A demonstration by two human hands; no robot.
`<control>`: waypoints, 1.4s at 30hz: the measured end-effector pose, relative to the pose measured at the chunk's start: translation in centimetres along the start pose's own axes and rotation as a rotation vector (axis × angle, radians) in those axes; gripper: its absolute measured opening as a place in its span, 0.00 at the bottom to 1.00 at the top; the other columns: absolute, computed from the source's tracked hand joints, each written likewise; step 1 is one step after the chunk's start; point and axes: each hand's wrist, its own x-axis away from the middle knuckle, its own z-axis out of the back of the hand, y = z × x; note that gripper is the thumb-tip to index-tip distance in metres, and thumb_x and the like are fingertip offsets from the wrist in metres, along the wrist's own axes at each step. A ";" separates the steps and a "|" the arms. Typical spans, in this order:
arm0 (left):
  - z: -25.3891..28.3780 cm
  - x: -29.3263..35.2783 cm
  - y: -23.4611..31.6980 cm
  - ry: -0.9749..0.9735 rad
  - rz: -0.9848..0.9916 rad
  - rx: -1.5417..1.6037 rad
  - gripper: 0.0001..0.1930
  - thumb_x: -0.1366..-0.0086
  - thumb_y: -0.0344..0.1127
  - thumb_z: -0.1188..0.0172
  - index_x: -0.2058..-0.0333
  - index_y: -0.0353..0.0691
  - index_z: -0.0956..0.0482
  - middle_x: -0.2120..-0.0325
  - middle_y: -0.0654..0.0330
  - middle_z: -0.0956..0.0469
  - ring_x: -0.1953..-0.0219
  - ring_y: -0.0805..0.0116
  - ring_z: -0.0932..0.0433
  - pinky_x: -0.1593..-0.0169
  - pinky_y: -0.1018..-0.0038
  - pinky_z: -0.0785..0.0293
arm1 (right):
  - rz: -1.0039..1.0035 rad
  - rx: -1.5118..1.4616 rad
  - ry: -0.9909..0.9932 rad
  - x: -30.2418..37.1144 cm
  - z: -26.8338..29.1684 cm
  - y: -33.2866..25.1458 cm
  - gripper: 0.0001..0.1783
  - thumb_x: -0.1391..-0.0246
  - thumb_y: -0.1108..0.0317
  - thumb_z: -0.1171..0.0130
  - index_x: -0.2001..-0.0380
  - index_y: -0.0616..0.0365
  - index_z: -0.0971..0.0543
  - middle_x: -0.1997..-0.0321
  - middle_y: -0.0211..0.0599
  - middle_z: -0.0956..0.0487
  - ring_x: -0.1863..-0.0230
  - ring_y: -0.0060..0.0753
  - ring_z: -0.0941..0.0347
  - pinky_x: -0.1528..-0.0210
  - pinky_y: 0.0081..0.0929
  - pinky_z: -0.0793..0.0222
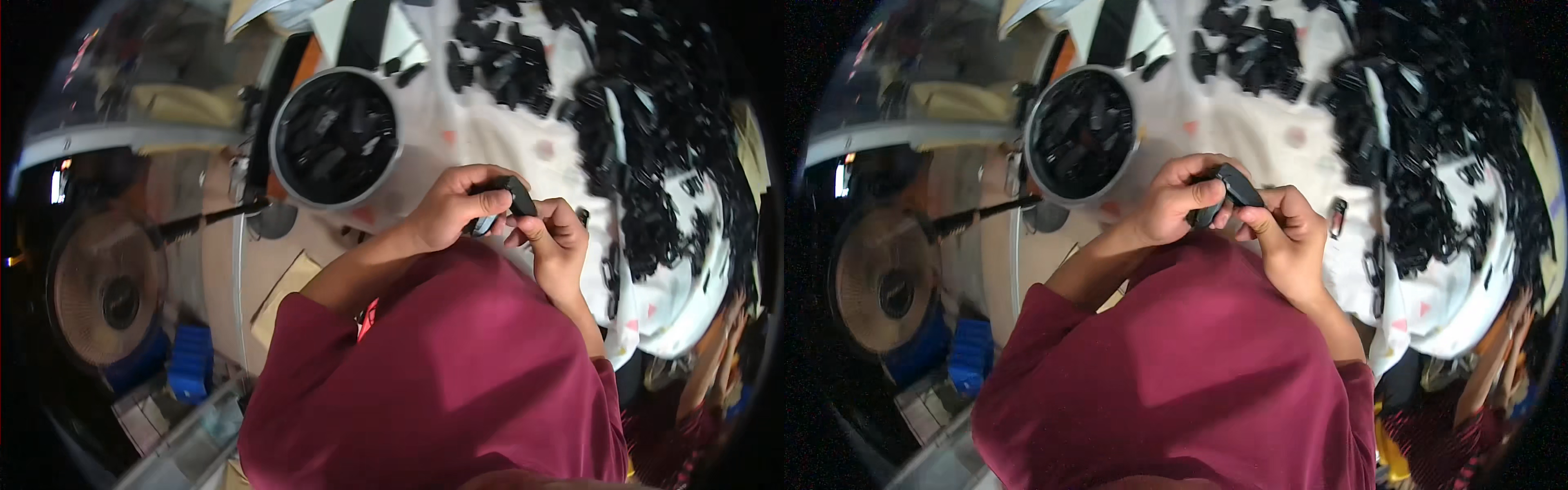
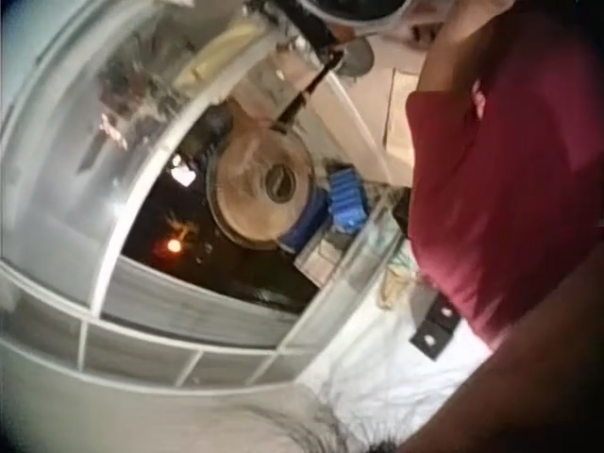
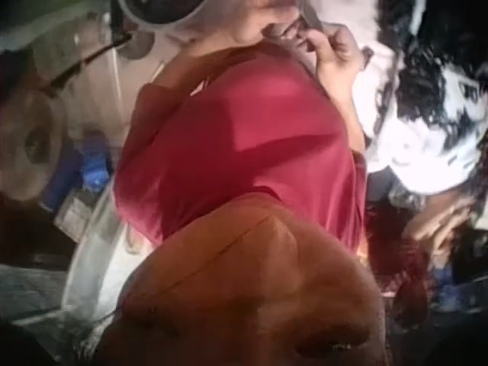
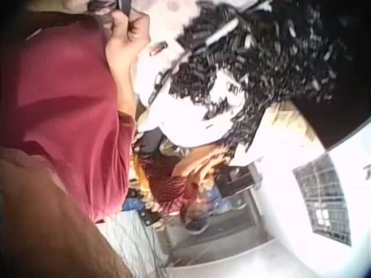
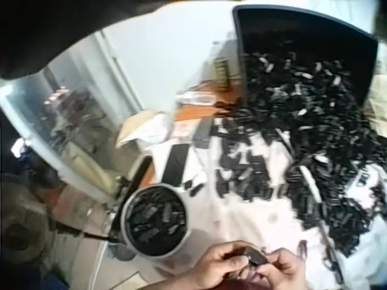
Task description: Assembling small black plastic components by inserting pins into housings.
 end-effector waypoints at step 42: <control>-2.2 -7.5 0.3 -0.142 0.289 0.025 0.20 0.45 0.19 0.53 0.51 0.33 0.35 0.66 0.55 0.26 0.71 0.68 0.24 0.59 0.76 0.28 | 0.256 -0.551 0.189 -1.1 5.9 -2.6 0.17 0.55 0.80 0.46 0.59 0.60 0.32 0.61 0.50 0.27 0.65 0.36 0.26 0.75 0.20 0.24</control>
